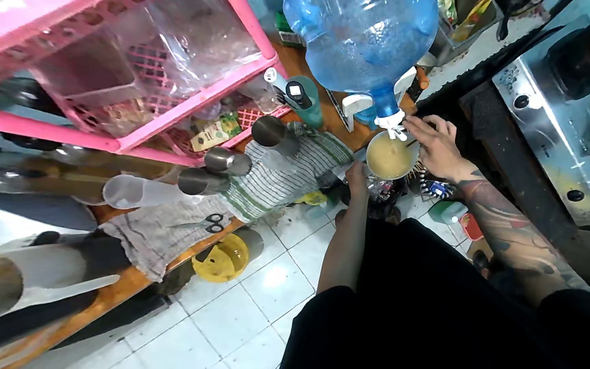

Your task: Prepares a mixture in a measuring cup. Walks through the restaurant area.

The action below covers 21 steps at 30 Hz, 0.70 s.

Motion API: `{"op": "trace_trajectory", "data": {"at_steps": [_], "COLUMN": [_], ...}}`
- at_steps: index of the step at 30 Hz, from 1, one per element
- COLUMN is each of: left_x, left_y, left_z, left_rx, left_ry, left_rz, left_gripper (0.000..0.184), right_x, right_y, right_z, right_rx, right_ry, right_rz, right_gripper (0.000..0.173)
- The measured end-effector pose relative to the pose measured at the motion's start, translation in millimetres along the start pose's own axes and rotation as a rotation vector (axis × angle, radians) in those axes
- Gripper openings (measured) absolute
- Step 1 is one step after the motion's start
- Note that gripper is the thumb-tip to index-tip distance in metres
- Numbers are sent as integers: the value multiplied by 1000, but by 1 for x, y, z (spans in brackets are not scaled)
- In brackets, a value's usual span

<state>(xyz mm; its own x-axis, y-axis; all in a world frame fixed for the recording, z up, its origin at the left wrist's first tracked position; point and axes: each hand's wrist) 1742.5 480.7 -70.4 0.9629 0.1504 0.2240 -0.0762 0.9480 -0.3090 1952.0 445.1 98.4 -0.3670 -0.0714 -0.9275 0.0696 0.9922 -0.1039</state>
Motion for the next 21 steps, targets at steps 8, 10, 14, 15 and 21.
{"op": "trace_trajectory", "data": {"at_steps": [8, 10, 14, 15, 21], "left_x": [2, 3, 4, 5, 12], "left_y": [-10, -13, -18, -20, -30], "left_z": [-1, -2, -10, -12, -18], "left_rx": [19, 7, 23, 23, 28], "left_ry": [-20, -22, -32, -41, -56], "left_rz": [-10, 7, 65, 77, 139], "left_gripper": [30, 30, 21, 19, 10], "right_x": [-11, -4, 11, 14, 22], "right_y": [1, -2, -7, -9, -10], "right_z": [58, 75, 92, 94, 94], "right_rx": [267, 323, 376, 390, 381], "right_ry": [380, 457, 647, 680, 724], "right_rz": [49, 31, -18, -34, -104], "right_gripper": [58, 56, 46, 44, 51]}}
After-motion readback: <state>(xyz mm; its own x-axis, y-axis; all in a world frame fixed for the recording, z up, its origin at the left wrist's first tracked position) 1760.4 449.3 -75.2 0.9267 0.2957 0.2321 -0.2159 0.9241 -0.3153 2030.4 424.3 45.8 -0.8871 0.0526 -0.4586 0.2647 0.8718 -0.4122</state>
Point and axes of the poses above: each hand's wrist, its own y-axis towards the middle knuckle, its own x-axis out of the palm, z = x × y, and after that the axes turned 8 degrees about x, right-handed
